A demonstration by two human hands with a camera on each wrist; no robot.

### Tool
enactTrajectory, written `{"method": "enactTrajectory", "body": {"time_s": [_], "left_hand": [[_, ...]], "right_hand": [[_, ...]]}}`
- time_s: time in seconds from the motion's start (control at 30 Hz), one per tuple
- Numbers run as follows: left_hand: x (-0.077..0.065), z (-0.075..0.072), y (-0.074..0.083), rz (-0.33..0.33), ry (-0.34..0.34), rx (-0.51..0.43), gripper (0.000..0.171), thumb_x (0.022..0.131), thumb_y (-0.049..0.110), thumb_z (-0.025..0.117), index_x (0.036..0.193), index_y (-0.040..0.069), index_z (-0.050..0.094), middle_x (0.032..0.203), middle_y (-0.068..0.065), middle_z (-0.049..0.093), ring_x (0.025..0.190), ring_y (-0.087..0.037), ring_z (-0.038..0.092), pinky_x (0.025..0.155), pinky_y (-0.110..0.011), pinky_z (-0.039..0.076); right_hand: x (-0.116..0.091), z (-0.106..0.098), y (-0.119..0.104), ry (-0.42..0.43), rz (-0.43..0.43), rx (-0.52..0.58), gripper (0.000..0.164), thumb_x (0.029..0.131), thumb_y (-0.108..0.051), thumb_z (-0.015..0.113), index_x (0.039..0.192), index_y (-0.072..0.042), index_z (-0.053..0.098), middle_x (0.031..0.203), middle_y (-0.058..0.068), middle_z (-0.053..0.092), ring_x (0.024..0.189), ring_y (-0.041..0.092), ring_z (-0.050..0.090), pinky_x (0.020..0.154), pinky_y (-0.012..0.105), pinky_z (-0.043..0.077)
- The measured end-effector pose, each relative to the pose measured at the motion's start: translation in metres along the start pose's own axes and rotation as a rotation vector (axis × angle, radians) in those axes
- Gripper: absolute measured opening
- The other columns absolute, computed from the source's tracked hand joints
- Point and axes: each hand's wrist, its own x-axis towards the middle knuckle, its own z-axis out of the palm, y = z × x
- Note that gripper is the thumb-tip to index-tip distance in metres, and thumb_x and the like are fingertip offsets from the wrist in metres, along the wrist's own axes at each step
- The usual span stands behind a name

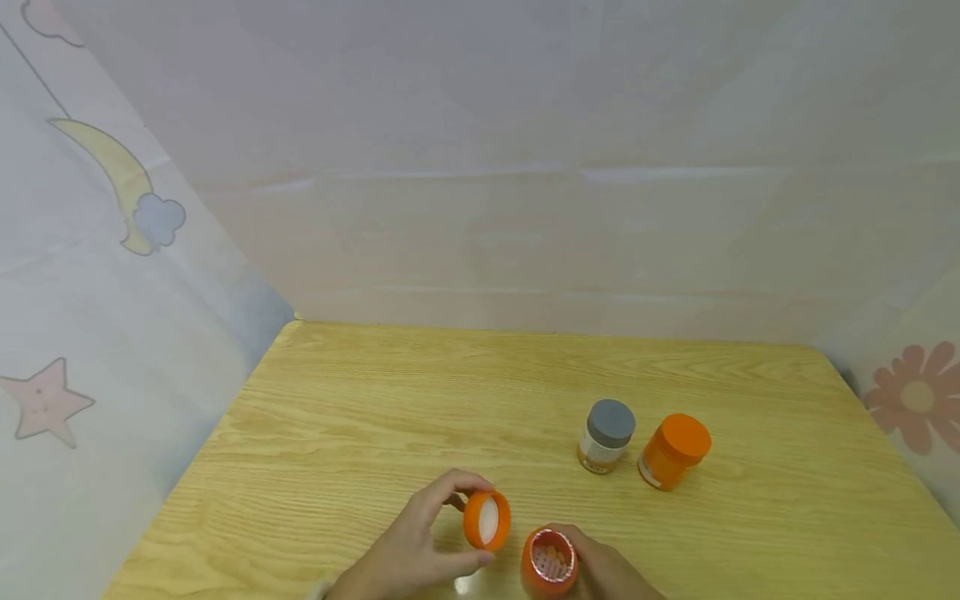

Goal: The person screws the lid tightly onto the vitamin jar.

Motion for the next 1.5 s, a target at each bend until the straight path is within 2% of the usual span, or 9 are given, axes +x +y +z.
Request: {"method": "enactTrajectory", "body": {"time_s": [0.23,0.37,0.47,0.6,0.67,0.8,0.93,1.13,1.5], "left_hand": [[0.001,0.001,0.002,0.047,0.002,0.025,0.058,0.082,0.014,0.081,0.132,0.012,0.05,0.122,-0.002,0.064,0.106,-0.012,0.061,0.089,-0.027,0.051],[0.001,0.002,0.003,0.053,-0.021,0.004,0.058,0.083,0.013,0.08,0.132,0.01,0.049,0.122,-0.003,0.064,0.105,-0.013,0.063,0.092,-0.029,0.052],[0.001,0.003,0.004,0.051,-0.044,-0.001,0.057,0.085,0.015,0.079,0.133,0.01,0.048,0.122,-0.004,0.064,0.103,-0.014,0.064,0.093,-0.029,0.052],[0.001,0.004,0.004,0.04,-0.044,0.001,0.057,0.084,0.017,0.08,0.13,0.009,0.047,0.119,-0.004,0.065,0.102,-0.014,0.064,0.091,-0.029,0.053],[0.0,0.005,0.005,0.011,-0.038,-0.022,0.056,0.083,0.017,0.081,0.127,0.01,0.047,0.119,-0.003,0.065,0.103,-0.015,0.064,0.091,-0.028,0.053],[0.001,0.006,0.005,0.024,-0.026,0.003,0.056,0.082,0.018,0.082,0.126,0.011,0.048,0.118,-0.002,0.065,0.104,-0.013,0.062,0.089,-0.026,0.053],[0.003,0.007,0.005,0.057,-0.023,0.037,0.057,0.081,0.019,0.083,0.127,0.009,0.05,0.118,-0.002,0.064,0.105,-0.009,0.06,0.088,-0.027,0.053],[0.007,0.011,0.008,0.101,-0.006,0.029,0.059,0.078,0.018,0.085,0.127,0.011,0.053,0.118,-0.002,0.066,0.106,-0.011,0.061,0.088,-0.03,0.053],[0.014,0.018,0.011,0.155,-0.012,0.031,0.065,0.073,0.016,0.087,0.132,0.014,0.057,0.121,-0.002,0.066,0.107,-0.012,0.058,0.09,-0.028,0.052]], "right_hand": [[-0.001,0.0,0.0,0.011,-0.013,-0.026,0.069,0.083,-0.031,0.081,0.141,-0.012,0.048,0.134,0.012,0.061,0.11,-0.005,0.054,0.09,0.016,0.044],[-0.001,0.001,0.0,-0.002,0.038,0.027,0.07,0.083,-0.029,0.081,0.142,-0.012,0.048,0.137,0.014,0.059,0.113,0.006,0.057,0.097,0.039,0.051],[-0.001,0.002,0.0,-0.005,0.062,0.042,0.072,0.082,-0.03,0.081,0.142,-0.011,0.047,0.138,0.015,0.058,0.116,0.018,0.058,0.097,0.06,0.048],[0.0,0.002,-0.001,-0.004,0.062,0.031,0.072,0.083,-0.033,0.081,0.142,-0.012,0.047,0.139,0.016,0.058,0.119,0.021,0.059,0.098,0.066,0.044],[0.0,0.001,0.0,-0.009,0.052,0.033,0.071,0.083,-0.033,0.08,0.142,-0.013,0.047,0.139,0.015,0.058,0.118,0.016,0.059,0.098,0.065,0.045],[0.001,0.001,0.0,-0.014,0.04,0.053,0.069,0.082,-0.032,0.081,0.141,-0.015,0.049,0.137,0.013,0.059,0.114,0.006,0.058,0.098,0.058,0.049],[0.001,0.001,0.0,-0.005,0.04,0.023,0.068,0.081,-0.033,0.082,0.139,-0.018,0.05,0.136,0.008,0.06,0.112,0.001,0.056,0.097,0.039,0.051],[-0.001,0.002,-0.003,0.002,-0.023,-0.015,0.064,0.084,-0.033,0.08,0.14,-0.019,0.05,0.136,0.008,0.061,0.113,-0.004,0.054,0.091,0.015,0.042],[0.0,0.003,-0.005,-0.035,-0.089,0.047,0.06,0.089,-0.029,0.075,0.141,-0.016,0.049,0.136,0.013,0.06,0.114,-0.006,0.054,0.092,0.011,0.042]]}}
